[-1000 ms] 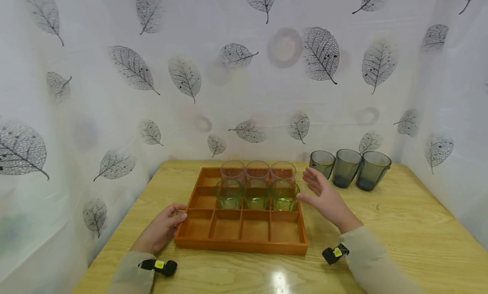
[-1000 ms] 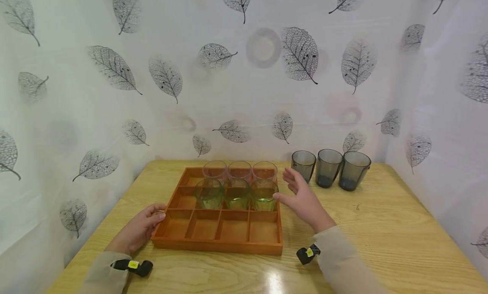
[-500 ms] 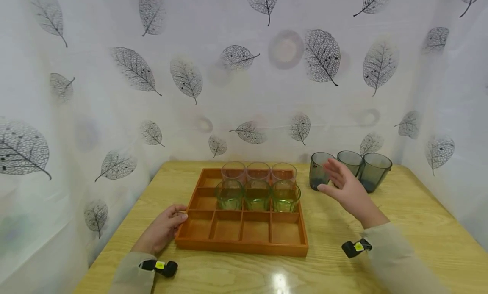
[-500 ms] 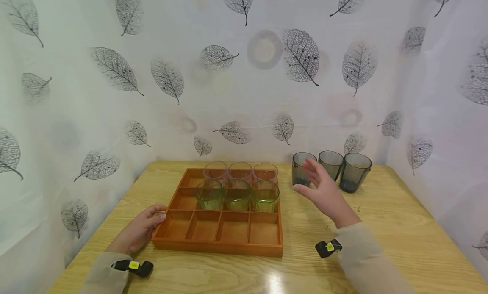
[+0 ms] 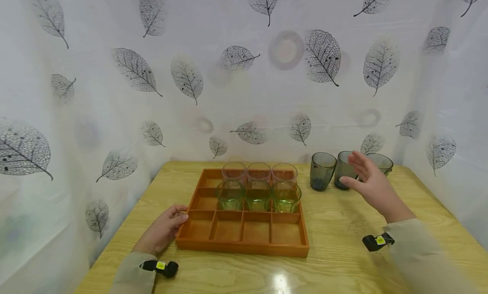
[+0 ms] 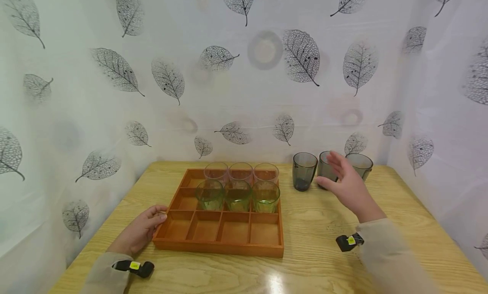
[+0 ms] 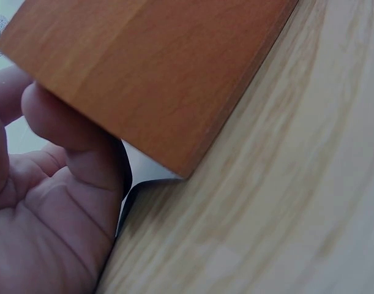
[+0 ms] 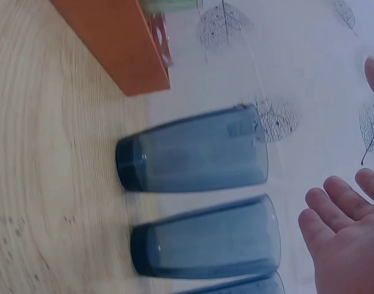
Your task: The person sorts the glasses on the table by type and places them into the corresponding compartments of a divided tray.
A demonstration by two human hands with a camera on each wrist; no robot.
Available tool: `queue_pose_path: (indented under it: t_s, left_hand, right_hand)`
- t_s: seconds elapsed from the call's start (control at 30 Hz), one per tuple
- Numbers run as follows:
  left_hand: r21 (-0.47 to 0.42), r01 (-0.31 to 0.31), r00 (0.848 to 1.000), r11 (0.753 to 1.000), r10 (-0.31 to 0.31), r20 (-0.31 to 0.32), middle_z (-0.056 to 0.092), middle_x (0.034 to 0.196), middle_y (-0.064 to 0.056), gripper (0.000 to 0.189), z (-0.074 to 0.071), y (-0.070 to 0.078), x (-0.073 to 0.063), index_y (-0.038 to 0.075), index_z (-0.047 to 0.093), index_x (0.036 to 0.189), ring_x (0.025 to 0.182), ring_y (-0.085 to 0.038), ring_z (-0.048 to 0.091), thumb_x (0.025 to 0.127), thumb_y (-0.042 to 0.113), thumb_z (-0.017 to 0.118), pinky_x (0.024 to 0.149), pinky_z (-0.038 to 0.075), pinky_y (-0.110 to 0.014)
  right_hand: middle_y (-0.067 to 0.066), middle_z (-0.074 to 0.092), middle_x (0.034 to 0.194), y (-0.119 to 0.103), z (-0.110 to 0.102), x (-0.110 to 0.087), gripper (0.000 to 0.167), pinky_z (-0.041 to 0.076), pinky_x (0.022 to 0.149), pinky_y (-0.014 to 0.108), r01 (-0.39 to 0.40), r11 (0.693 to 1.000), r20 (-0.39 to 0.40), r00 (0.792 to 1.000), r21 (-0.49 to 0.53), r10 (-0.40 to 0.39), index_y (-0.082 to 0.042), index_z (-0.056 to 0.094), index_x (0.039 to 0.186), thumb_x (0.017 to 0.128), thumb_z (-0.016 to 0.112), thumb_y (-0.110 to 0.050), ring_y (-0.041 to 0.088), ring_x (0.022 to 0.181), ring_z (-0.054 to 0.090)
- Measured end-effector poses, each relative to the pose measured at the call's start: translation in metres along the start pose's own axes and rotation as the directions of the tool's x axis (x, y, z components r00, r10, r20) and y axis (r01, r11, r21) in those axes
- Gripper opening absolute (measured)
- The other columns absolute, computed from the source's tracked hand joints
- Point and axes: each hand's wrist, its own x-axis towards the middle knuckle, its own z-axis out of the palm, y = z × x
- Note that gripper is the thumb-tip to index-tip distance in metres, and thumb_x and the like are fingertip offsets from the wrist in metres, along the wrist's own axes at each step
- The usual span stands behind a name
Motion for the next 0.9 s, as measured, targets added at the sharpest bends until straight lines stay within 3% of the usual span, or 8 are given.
queue_pose_path:
  t_s: [0.07, 0.17, 0.27, 0.37, 0.4, 0.5, 0.6, 0.9]
  left_hand:
    - [0.003, 0.002, 1.0, 1.0, -0.002, 0.003, 0.056, 0.094, 0.0, 0.028, -0.001, 0.0, 0.0, 0.001, 0.045, 0.128, 0.064, -0.01, 0.048, 0.104, 0.011, 0.056, 0.056, 0.043, -0.023]
    - [0.01, 0.0, 1.0, 1.0, 0.0, 0.0, 0.056, 0.095, -0.001, 0.029, -0.001, -0.001, 0.0, 0.0, 0.044, 0.128, 0.066, -0.01, 0.048, 0.104, 0.011, 0.056, 0.057, 0.043, -0.023]
    - [0.019, 0.003, 1.0, 1.0, -0.003, 0.001, 0.056, 0.096, -0.001, 0.03, -0.001, -0.001, 0.001, 0.0, 0.043, 0.129, 0.067, -0.01, 0.048, 0.104, 0.012, 0.056, 0.059, 0.043, -0.023]
    - [0.021, 0.006, 1.0, 1.0, -0.006, 0.001, 0.056, 0.097, -0.002, 0.032, -0.002, -0.002, 0.001, 0.0, 0.043, 0.13, 0.068, -0.011, 0.048, 0.104, 0.013, 0.056, 0.06, 0.043, -0.023]
    - [0.022, 0.007, 1.0, 1.0, -0.007, 0.005, 0.056, 0.097, -0.002, 0.032, -0.002, -0.001, 0.001, 0.0, 0.042, 0.13, 0.068, -0.011, 0.048, 0.105, 0.013, 0.056, 0.06, 0.043, -0.024]
    - [0.023, 0.004, 1.0, 1.0, -0.004, 0.005, 0.056, 0.097, -0.002, 0.031, -0.002, -0.001, 0.001, 0.0, 0.043, 0.129, 0.068, -0.011, 0.047, 0.105, 0.014, 0.056, 0.059, 0.043, -0.024]
    - [0.018, 0.003, 1.0, 1.0, -0.003, 0.003, 0.056, 0.096, -0.002, 0.03, -0.001, -0.001, 0.001, 0.001, 0.044, 0.128, 0.066, -0.011, 0.047, 0.104, 0.013, 0.056, 0.058, 0.043, -0.023]
    - [0.004, -0.006, 1.0, 1.0, 0.006, 0.006, 0.056, 0.093, -0.002, 0.026, -0.001, 0.0, -0.001, 0.003, 0.046, 0.125, 0.064, -0.01, 0.046, 0.104, 0.011, 0.057, 0.055, 0.043, -0.022]
  right_hand:
    - [0.017, 0.013, 0.166, 0.003, -0.007, 0.001, 0.094, 0.027, 0.117, 0.036, -0.001, 1.0, -0.013, 1.0, -0.025, 0.001, -0.022, -0.002, 0.163, 0.1, 0.066, -0.032, 0.043, 0.149, 0.016]
    - [0.017, 0.013, 0.166, 0.008, -0.018, 0.001, 0.093, 0.028, 0.103, 0.005, 0.002, 0.998, -0.04, 0.999, -0.06, -0.004, -0.022, -0.002, 0.163, 0.1, 0.066, -0.031, 0.043, 0.149, 0.015]
    - [0.017, 0.012, 0.166, 0.012, -0.03, 0.002, 0.093, 0.025, 0.093, -0.002, 0.002, 0.998, -0.067, 0.998, -0.069, -0.007, -0.022, -0.003, 0.163, 0.101, 0.065, -0.03, 0.044, 0.15, 0.013]
    - [0.017, 0.01, 0.167, 0.016, -0.042, 0.003, 0.093, 0.023, 0.112, 0.014, -0.014, 0.997, -0.094, 0.996, -0.078, 0.006, -0.025, -0.004, 0.163, 0.101, 0.065, -0.031, 0.045, 0.149, 0.012]
    - [0.017, 0.009, 0.167, 0.017, -0.046, 0.003, 0.094, 0.021, 0.117, 0.024, -0.022, 0.996, -0.104, 0.994, -0.084, 0.013, -0.026, -0.004, 0.163, 0.101, 0.065, -0.032, 0.045, 0.149, 0.011]
    - [0.017, 0.008, 0.167, 0.019, -0.057, 0.004, 0.096, 0.015, 0.117, 0.058, -0.046, 0.993, -0.136, 0.99, -0.106, 0.031, -0.026, -0.005, 0.163, 0.099, 0.066, -0.037, 0.047, 0.149, 0.011]
    - [0.017, 0.005, 0.167, 0.025, -0.065, 0.006, 0.099, 0.013, 0.113, 0.066, -0.071, 0.99, -0.158, 0.986, -0.124, 0.051, -0.021, -0.007, 0.163, 0.099, 0.065, -0.042, 0.049, 0.148, 0.009]
    - [0.02, -0.001, 0.167, 0.051, -0.079, 0.01, 0.1, 0.01, 0.116, 0.059, -0.107, 0.987, -0.171, 0.982, -0.117, 0.086, -0.014, -0.013, 0.161, 0.101, 0.063, -0.04, 0.051, 0.147, 0.008]
